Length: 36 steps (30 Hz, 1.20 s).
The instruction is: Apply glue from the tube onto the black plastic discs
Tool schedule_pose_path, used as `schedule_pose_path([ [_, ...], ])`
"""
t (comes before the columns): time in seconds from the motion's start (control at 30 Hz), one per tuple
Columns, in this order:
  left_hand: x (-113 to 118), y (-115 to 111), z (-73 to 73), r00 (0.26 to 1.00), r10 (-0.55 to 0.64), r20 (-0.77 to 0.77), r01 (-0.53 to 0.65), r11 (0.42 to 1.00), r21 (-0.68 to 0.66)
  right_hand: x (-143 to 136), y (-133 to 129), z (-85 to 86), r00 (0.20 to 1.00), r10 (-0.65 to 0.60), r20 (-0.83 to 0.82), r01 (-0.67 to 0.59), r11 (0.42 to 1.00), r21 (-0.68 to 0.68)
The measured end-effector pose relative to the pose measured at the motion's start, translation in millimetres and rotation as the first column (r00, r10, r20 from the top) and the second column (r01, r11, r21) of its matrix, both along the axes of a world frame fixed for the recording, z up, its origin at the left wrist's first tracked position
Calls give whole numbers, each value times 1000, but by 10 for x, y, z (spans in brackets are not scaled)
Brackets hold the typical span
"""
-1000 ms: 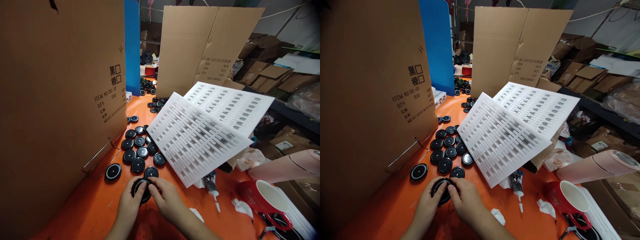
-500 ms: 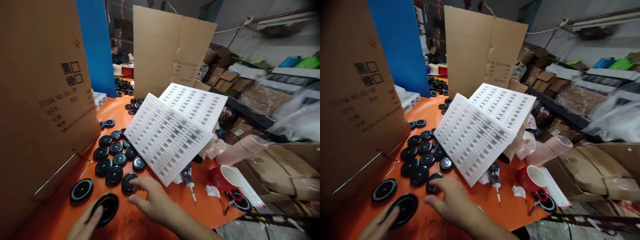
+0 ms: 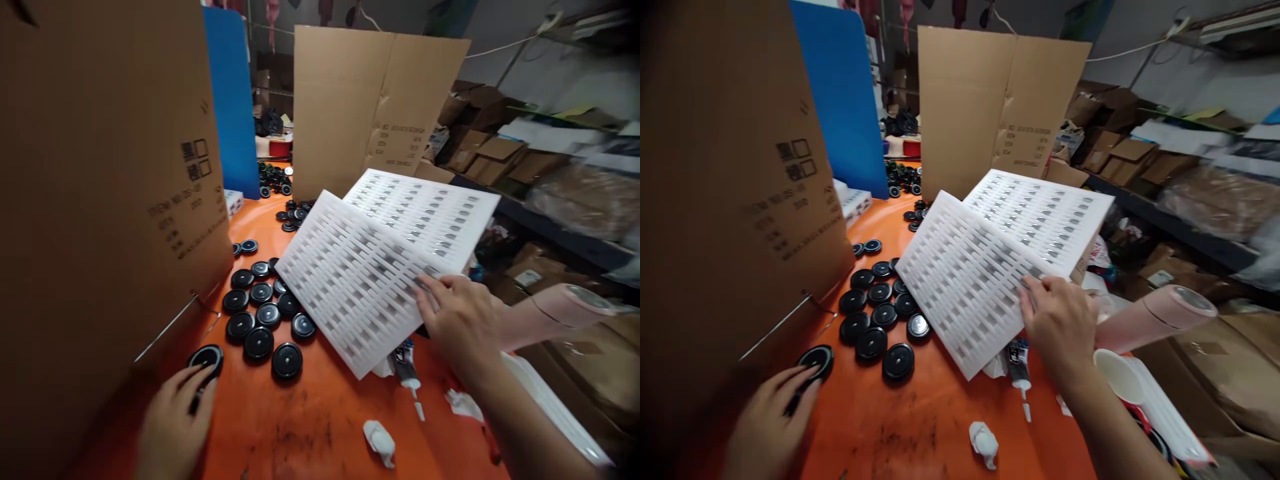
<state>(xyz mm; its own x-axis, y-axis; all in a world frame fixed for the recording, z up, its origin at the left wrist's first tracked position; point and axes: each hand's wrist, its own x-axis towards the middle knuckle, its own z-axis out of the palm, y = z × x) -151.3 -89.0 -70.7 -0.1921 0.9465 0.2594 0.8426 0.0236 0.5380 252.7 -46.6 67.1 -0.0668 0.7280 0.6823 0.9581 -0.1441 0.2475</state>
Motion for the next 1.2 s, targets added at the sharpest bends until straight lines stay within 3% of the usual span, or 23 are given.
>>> schedule_pose_path([
  [0.1,289,264,149,979,-121,-166,115,992,-43,20,23,-40,1000,-4,14,3,999,51],
  [0.2,492,495,235,953,-143,-269,112,985,-127,27,30,-59,999,-21,26,19,997,74],
  [0.43,628,584,131,927,-199,-316,136,968,-210,39,56,-100,996,-2,-84,7,999,51],
  [0.57,622,521,137,959,-189,-213,148,969,-196,98,69,-64,950,108,-294,-80,991,106],
  [0.67,642,461,164,985,-128,118,153,959,-240,-33,-37,-61,854,242,-461,-120,953,279],
  [0.73,703,407,177,893,-33,448,175,944,-279,-289,-143,-140,727,313,-611,-171,944,281],
  [0.8,812,337,196,688,74,722,241,915,-323,-655,-231,-290,495,312,-811,-357,924,138],
  [0.83,876,297,212,579,124,806,287,894,-343,-854,-260,-381,391,259,-883,-460,886,56],
  [0.87,941,255,234,485,166,858,332,873,-356,-1044,-277,-472,331,209,-920,-523,853,6],
  [0.9,1001,212,260,409,189,893,373,858,-353,-1214,-284,-558,298,177,-938,-550,835,-17],
  [0.97,1089,135,323,299,184,936,424,853,-304,-1459,-279,-687,331,161,-930,-563,824,-58],
  [1.03,1124,83,387,252,137,958,459,854,-243,-1566,-266,-748,392,190,-900,-569,819,-75],
  [1.1,1116,62,439,257,92,962,473,856,-208,-1570,-251,-755,389,217,-895,-594,802,-63],
  [1.2,1076,67,481,280,88,956,454,865,-212,-1522,-228,-744,200,124,-972,-674,737,-45],
])
